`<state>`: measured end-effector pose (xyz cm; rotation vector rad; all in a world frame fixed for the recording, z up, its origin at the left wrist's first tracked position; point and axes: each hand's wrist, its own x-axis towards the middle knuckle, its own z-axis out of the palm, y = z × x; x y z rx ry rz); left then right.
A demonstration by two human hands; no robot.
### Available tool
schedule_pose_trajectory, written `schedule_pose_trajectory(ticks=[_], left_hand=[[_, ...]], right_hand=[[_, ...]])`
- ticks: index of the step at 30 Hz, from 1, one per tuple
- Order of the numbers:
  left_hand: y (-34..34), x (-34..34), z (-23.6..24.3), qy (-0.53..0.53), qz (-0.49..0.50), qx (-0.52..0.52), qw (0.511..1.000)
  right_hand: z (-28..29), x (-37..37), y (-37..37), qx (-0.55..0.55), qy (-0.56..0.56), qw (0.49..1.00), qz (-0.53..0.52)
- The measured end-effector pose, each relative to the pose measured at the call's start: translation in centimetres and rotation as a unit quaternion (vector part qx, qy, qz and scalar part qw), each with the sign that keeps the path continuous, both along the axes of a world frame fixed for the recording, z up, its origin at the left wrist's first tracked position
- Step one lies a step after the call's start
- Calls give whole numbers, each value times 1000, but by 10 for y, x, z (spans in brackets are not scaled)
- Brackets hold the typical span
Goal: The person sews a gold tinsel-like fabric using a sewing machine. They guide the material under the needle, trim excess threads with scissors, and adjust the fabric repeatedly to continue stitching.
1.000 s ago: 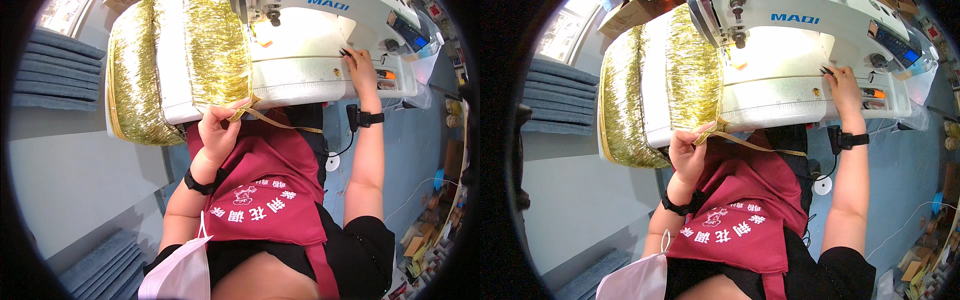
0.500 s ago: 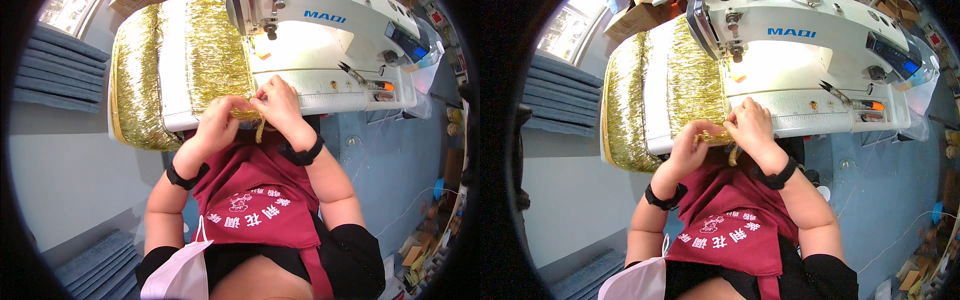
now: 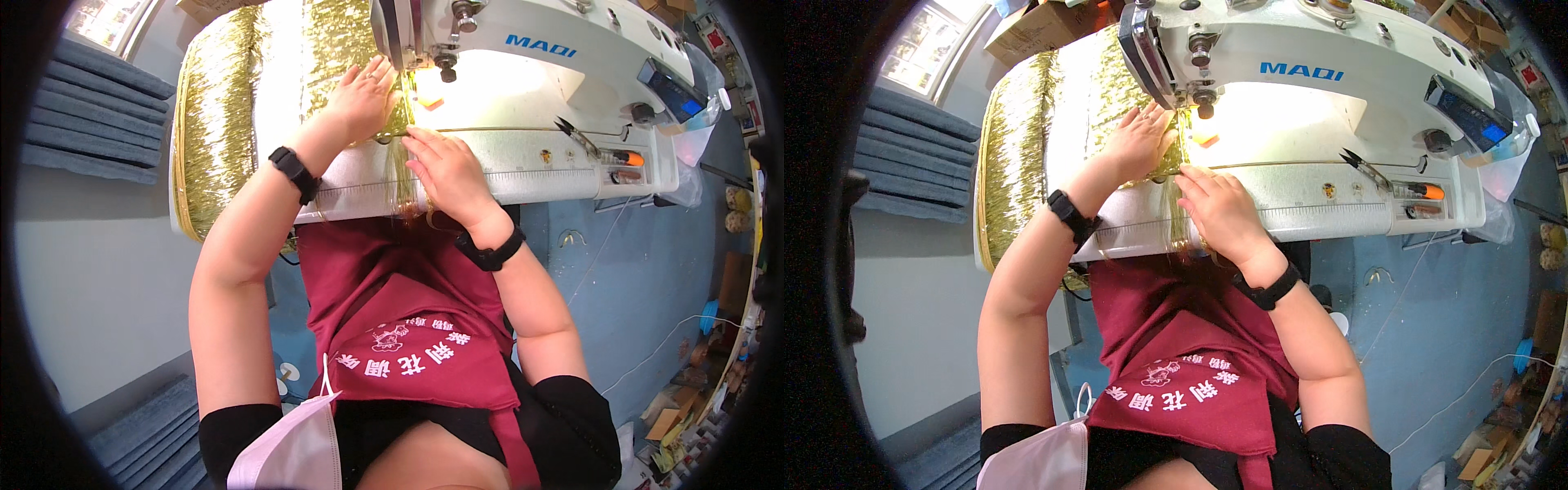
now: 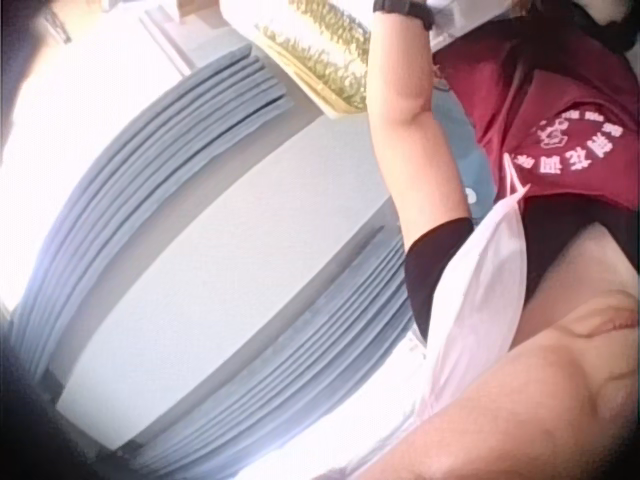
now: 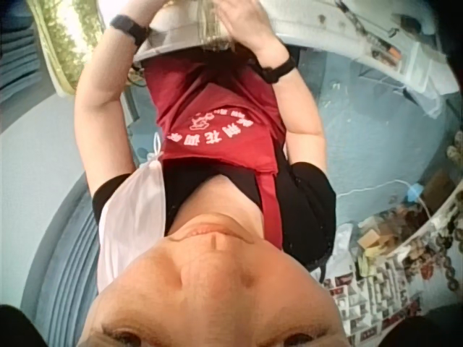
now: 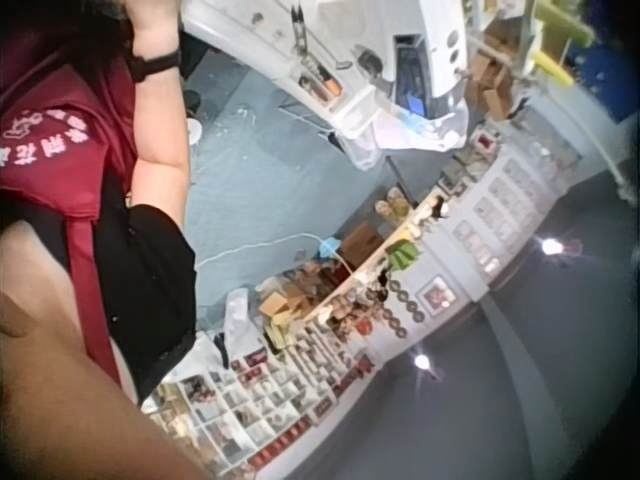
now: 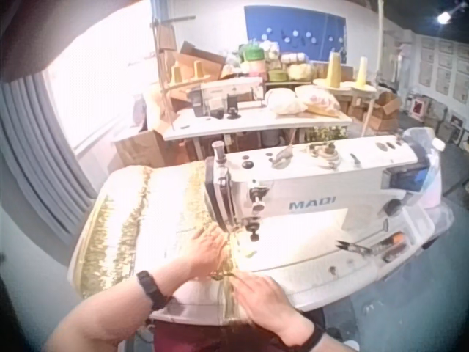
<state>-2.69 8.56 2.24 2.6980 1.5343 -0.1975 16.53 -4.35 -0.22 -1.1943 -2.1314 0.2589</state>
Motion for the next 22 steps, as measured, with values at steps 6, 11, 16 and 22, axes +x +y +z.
schedule_pose_trajectory(ticks=[6,11,16,22], left_hand=[[3,7,4,1,-3,44,999],[-23,6,5,-36,-12,21,999],[-27,12,-8,1,-6,33,999],[-13,16,-5,15,0,-13,1000]], right_hand=[[-1,0,1,28,-26,999,-24],[0,-4,1,28,-41,998,-43],[-1,-6,2,40,-61,996,-58],[-2,-7,3,35,-86,993,-69]])
